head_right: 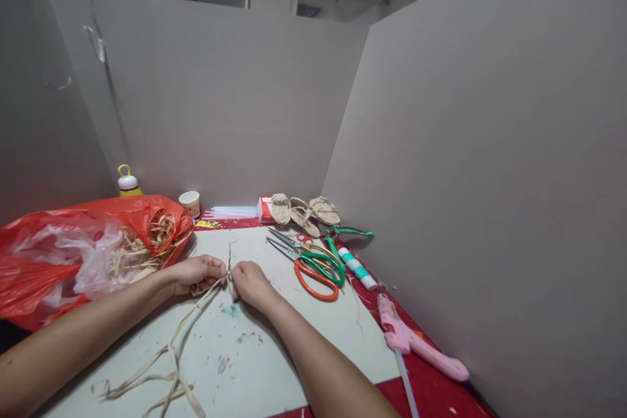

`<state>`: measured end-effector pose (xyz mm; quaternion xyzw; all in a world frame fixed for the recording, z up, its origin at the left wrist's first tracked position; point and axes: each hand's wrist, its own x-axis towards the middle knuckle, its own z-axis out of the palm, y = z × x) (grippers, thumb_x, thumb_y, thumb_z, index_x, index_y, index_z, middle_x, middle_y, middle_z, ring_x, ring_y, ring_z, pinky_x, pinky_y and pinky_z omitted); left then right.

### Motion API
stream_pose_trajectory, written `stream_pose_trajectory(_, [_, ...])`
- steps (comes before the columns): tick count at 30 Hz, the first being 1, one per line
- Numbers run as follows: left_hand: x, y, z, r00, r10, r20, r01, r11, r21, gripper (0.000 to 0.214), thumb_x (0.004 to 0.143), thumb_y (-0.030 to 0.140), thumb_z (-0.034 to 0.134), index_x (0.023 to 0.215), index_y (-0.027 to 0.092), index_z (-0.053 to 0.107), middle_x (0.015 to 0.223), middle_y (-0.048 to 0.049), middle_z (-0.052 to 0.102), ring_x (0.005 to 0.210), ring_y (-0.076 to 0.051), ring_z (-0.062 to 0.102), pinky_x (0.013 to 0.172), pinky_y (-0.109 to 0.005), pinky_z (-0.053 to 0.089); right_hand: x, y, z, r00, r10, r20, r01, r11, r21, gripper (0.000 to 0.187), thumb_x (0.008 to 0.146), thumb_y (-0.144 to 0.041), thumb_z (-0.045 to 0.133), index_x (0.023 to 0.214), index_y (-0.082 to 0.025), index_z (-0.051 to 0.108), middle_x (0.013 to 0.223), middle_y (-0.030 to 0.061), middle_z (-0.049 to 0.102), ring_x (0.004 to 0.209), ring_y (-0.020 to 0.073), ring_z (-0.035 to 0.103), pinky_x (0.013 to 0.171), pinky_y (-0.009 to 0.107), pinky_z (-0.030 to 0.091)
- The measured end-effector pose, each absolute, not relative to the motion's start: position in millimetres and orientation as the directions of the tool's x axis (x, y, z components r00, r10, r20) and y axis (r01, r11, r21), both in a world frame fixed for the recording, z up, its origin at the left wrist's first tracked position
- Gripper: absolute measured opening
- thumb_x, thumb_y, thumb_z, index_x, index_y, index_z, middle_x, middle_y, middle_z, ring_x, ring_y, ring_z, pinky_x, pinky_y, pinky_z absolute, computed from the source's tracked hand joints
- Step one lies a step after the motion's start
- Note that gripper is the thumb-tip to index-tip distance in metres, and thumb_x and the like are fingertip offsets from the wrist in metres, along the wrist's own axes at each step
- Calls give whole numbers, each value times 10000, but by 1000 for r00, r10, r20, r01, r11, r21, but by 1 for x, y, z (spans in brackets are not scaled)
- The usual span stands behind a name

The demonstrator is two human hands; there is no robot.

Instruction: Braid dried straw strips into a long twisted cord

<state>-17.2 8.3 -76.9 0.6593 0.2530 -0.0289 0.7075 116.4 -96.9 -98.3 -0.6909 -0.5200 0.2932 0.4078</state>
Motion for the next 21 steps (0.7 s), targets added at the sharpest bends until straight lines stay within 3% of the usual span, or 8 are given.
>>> stream_pose_trajectory(4, [-18, 10, -77, 872, 289, -396, 375, 128, 918, 262, 608, 376, 663, 675, 143, 563, 406, 100, 314, 320, -23, 181, 325, -201, 54, 125, -92, -100, 421, 905, 54, 390, -127, -912, 254, 718, -189, 426, 467, -185, 471, 364, -22, 506, 340, 96, 406, 427, 215, 304])
stream_pose_trajectory(8, [-16, 12, -78, 872, 264, -413, 391, 132, 911, 259, 610, 376, 665, 674, 143, 572, 393, 102, 305, 317, -22, 169, 332, -202, 50, 138, -87, -100, 614, 778, 132, 273, -52, -961, 249, 741, -310, 475, 521, -198, 442, 390, -39, 489, 363, 98, 418, 414, 215, 305])
stream_pose_trajectory(12, [-13, 14, -78, 855, 267, -444, 422, 138, 896, 263, 598, 369, 683, 671, 140, 576, 400, 100, 316, 316, -16, 180, 339, -200, 48, 155, -85, -105, 745, 657, 113, 119, 35, -992, 242, 755, -368, 454, 580, -204, 426, 432, -53, 484, 325, 75, 349, 356, 210, 264])
stream_pose_trajectory(16, [-12, 15, -78, 858, 239, -454, 428, 153, 891, 309, 593, 402, 703, 675, 128, 585, 388, 96, 330, 312, -16, 196, 341, -200, 59, 165, -84, -113, 793, 608, 40, -26, 100, -995, 206, 740, -353, 466, 612, -209, 395, 433, -77, 442, 296, 54, 295, 304, 185, 199])
stream_pose_trajectory(21, [-12, 16, -76, 867, 172, -468, 427, 227, 875, 331, 561, 399, 735, 672, 132, 575, 372, 102, 318, 309, -14, 186, 344, -201, 48, 164, -82, -115, 774, 633, 8, -119, 157, -980, 190, 715, -324, 526, 619, -192, 430, 435, -77, 448, 299, 39, 300, 299, 158, 188])
